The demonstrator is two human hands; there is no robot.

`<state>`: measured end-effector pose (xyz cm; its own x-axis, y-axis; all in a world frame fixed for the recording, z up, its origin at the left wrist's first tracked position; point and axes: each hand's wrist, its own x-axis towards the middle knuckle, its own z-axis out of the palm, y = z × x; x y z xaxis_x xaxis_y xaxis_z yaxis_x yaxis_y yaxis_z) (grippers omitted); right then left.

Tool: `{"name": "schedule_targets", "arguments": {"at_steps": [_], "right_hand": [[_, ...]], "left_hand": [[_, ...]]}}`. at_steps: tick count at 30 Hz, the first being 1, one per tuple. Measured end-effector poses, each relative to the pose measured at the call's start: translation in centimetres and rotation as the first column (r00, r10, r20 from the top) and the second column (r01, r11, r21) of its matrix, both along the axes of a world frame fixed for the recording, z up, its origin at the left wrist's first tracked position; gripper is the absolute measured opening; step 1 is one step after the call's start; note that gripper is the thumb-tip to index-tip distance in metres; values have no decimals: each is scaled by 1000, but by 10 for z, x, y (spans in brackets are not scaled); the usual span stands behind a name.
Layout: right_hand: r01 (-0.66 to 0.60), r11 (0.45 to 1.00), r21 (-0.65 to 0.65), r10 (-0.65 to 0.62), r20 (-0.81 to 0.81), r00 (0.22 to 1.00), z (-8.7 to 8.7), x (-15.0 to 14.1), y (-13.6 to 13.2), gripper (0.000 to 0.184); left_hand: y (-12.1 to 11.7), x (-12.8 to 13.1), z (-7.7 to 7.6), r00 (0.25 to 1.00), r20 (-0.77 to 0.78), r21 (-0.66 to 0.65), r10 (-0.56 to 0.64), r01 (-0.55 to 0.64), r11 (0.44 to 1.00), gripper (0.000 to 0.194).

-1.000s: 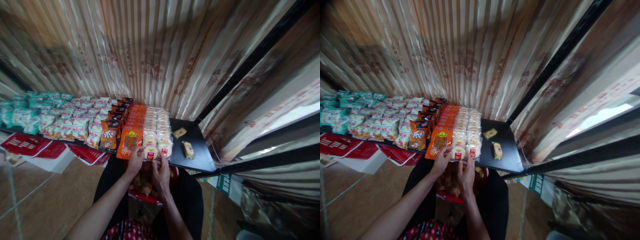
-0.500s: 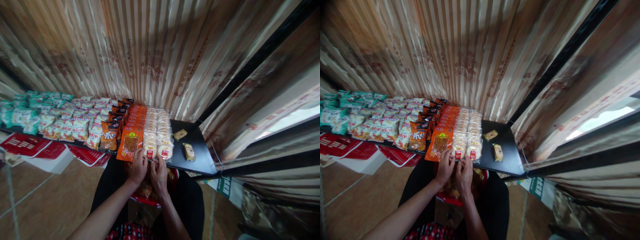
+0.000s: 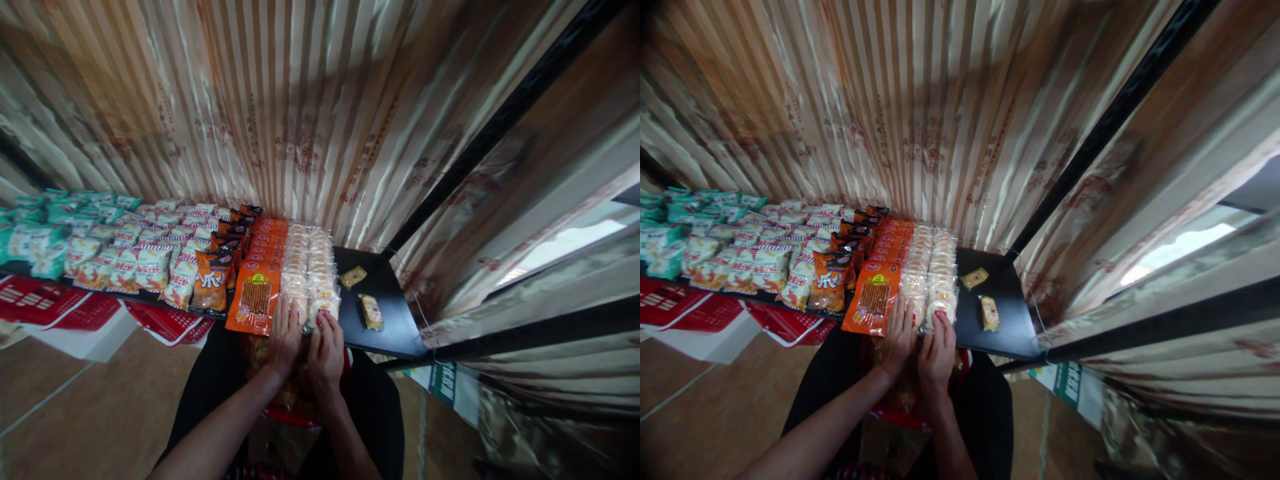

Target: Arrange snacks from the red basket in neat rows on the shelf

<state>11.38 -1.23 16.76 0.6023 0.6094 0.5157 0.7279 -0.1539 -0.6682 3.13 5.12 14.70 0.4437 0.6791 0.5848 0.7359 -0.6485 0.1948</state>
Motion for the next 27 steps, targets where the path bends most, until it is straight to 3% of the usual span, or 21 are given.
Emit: {"name": "schedule_targets", "arguments": {"at_steps": [4,9,16,27], "right_hand": [[123,992,-26,-120,94,988,13,36,12,49],[62,990,-125,-46,125,991,11,63,42,53],[15,979,-203,16,149,989,-2,57,59,50],[12,982,-186,22,179,984,-3,57,63,49]], "left_hand": [[1,3,-3,1000,15,-23,4,-4,1000,51],[1,3,0,999,45,-38,-20,22,999,54],[6,3,2,997,49,18,-57,56,998,56],[8,8,-1,994,100,-13,-43,44,999,62]]}}
